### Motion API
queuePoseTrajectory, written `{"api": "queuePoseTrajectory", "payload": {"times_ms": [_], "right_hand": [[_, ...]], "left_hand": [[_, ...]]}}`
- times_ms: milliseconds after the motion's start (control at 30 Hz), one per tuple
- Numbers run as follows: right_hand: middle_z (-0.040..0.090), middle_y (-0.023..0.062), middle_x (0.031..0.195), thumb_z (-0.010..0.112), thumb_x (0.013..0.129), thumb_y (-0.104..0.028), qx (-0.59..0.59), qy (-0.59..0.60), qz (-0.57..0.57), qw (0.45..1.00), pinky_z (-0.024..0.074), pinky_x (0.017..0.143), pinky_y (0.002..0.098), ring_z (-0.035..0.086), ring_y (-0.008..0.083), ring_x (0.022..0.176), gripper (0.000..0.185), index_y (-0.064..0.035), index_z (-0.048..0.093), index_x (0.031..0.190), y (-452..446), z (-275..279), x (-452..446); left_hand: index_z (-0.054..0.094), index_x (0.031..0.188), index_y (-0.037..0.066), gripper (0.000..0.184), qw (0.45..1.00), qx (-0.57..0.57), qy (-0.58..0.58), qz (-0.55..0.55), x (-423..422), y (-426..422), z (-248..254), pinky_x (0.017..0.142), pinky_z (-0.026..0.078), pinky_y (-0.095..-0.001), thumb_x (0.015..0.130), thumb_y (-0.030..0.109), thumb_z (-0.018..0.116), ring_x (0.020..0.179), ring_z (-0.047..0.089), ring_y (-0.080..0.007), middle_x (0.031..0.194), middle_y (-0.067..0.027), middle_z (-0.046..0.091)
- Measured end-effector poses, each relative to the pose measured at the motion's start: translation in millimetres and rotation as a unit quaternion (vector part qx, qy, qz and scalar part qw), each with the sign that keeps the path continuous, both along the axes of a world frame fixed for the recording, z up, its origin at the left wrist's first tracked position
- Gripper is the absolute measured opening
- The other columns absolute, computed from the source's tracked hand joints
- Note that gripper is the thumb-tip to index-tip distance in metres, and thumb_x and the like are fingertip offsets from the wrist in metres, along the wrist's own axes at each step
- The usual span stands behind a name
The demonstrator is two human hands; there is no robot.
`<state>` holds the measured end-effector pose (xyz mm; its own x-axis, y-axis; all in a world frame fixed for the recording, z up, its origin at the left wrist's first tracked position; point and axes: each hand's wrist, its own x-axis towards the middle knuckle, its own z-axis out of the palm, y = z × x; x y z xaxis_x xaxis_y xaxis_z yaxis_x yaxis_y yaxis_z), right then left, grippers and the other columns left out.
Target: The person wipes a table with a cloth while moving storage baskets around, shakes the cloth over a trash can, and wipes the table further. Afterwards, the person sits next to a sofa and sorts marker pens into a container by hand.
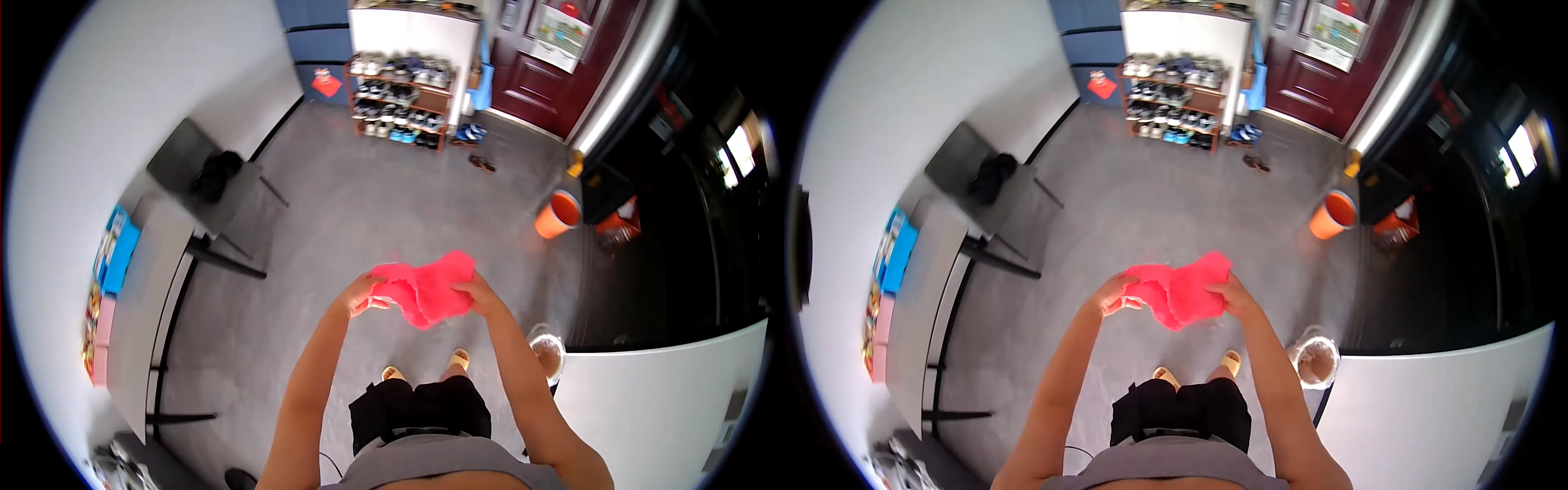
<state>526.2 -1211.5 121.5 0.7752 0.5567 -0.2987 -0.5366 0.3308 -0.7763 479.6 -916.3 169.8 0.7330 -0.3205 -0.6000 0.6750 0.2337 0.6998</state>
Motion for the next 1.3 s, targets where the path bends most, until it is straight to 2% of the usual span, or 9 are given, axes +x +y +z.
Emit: {"api": "queuePoseTrajectory", "payload": {"times_ms": [167, 267, 367, 467, 667, 900, 967, 1100, 1300], "right_hand": [[0.052, 0.01, 0.123, 0.062, 0.077, 0.002, -0.049, -0.007, 0.033, 0.998, 0.0472, 0.092, 0.0379, 0.053, 0.023, 0.112, 0.058, -0.0049, 0.039, 0.13, 130, 21, 30], [0.052, 0.0095, 0.123, 0.062, 0.076, 0.002, -0.012, -0.028, 0.085, 0.996, 0.047, 0.092, 0.0381, 0.052, 0.0227, 0.112, 0.059, -0.0052, 0.039, 0.13, 186, 63, 44], [0.051, 0.0095, 0.125, 0.062, 0.075, 0.004, -0.017, -0.024, 0.142, 0.989, 0.0464, 0.093, 0.0376, 0.052, 0.0232, 0.112, 0.061, -0.0046, 0.038, 0.131, 241, 84, 68], [0.05, 0.0096, 0.126, 0.059, 0.074, 0.008, -0.077, -0.04, 0.228, 0.97, 0.0448, 0.094, 0.0365, 0.052, 0.0235, 0.114, 0.067, -0.0045, 0.035, 0.136, 302, 81, 103], [0.05, 0.0088, 0.128, 0.052, 0.074, 0.012, -0.087, -0.16, 0.336, 0.924, 0.0424, 0.096, 0.0341, 0.05, 0.0186, 0.116, 0.071, -0.005, 0.033, 0.14, 437, 46, 186], [0.066, 0.0052, 0.101, 0.046, 0.08, 0.009, -0.095, -0.216, 0.446, 0.863, 0.0494, 0.07, 0.0245, 0.062, 0.0127, 0.086, 0.042, -0.0015, 0.058, 0.118, 595, 60, 198], [0.066, 0.0049, 0.096, 0.045, 0.083, 0.005, -0.06, -0.225, 0.409, 0.882, 0.0493, 0.068, 0.0239, 0.062, 0.0121, 0.08, 0.034, 0.0, 0.062, 0.111, 640, 49, 179], [0.067, 0.0046, 0.092, 0.046, 0.087, -0.002, -0.185, -0.348, 0.462, 0.795, 0.0486, 0.075, 0.0255, 0.061, 0.0117, 0.084, 0.025, 0.0002, 0.066, 0.103, 730, 7, 161], [0.067, 0.0049, 0.09, 0.048, 0.093, -0.016, -0.162, -0.269, 0.404, 0.859, 0.0474, 0.074, 0.0272, 0.06, 0.0119, 0.082, 0.025, 0.0007, 0.065, 0.099, 870, -20, 104]], "left_hand": [[0.039, 0.134, 0.006, 0.044, 0.99, -0.004, -0.097, 0.099, -28, 107, -34, 0.088, 0.049, -0.0405, 0.093, 0.019, 0.046, 0.108, 0.057, -0.0226, 0.122, -0.0077, 0.056], [0.038, 0.136, 0.008, 0.051, 0.97, -0.119, -0.154, 0.149, -72, 161, 19, 0.095, 0.044, -0.0422, 0.092, 0.028, 0.052, 0.116, 0.052, -0.0229, 0.127, -0.0071, 0.053], [0.038, 0.136, 0.008, 0.059, 0.899, -0.339, -0.096, 0.26, -92, 215, -14, 0.099, 0.039, -0.0447, 0.089, 0.037, 0.056, 0.121, 0.047, -0.0229, 0.132, -0.0071, 0.049], [0.038, 0.136, 0.008, 0.065, 0.894, -0.323, -0.098, 0.296, -76, 245, -37, 0.102, 0.036, -0.0467, 0.085, 0.044, 0.059, 0.123, 0.045, -0.0235, 0.134, -0.0065, 0.048], [0.049, 0.126, 0.003, 0.038, 0.875, -0.105, -0.119, 0.457, -46, 322, -13, 0.094, 0.046, -0.038, 0.088, 0.004, 0.053, 0.111, 0.055, -0.0239, 0.122, -0.0097, 0.055], [0.063, 0.099, 0.007, 0.024, 0.831, -0.06, -0.277, 0.478, -105, 436, -73, 0.066, 0.055, -0.0349, 0.09, -0.003, 0.043, 0.085, 0.064, -0.0204, 0.091, -0.0065, 0.065], [0.061, 0.105, 0.007, 0.025, 0.786, -0.04, -0.197, 0.584, -106, 440, -56, 0.066, 0.055, -0.0348, 0.091, -0.001, 0.042, 0.086, 0.064, -0.0203, 0.096, -0.0064, 0.063], [0.052, 0.118, 0.008, 0.028, 0.746, -0.091, -0.153, 0.642, -132, 493, -42, 0.076, 0.053, -0.0336, 0.092, 0.003, 0.044, 0.094, 0.061, -0.0188, 0.109, -0.0064, 0.06], [0.041, 0.132, 0.005, 0.04, 0.735, -0.03, -0.114, 0.667, -166, 648, -58, 0.077, 0.052, -0.0317, 0.092, 0.005, 0.041, 0.097, 0.059, -0.0179, 0.114, -0.0084, 0.057]]}}
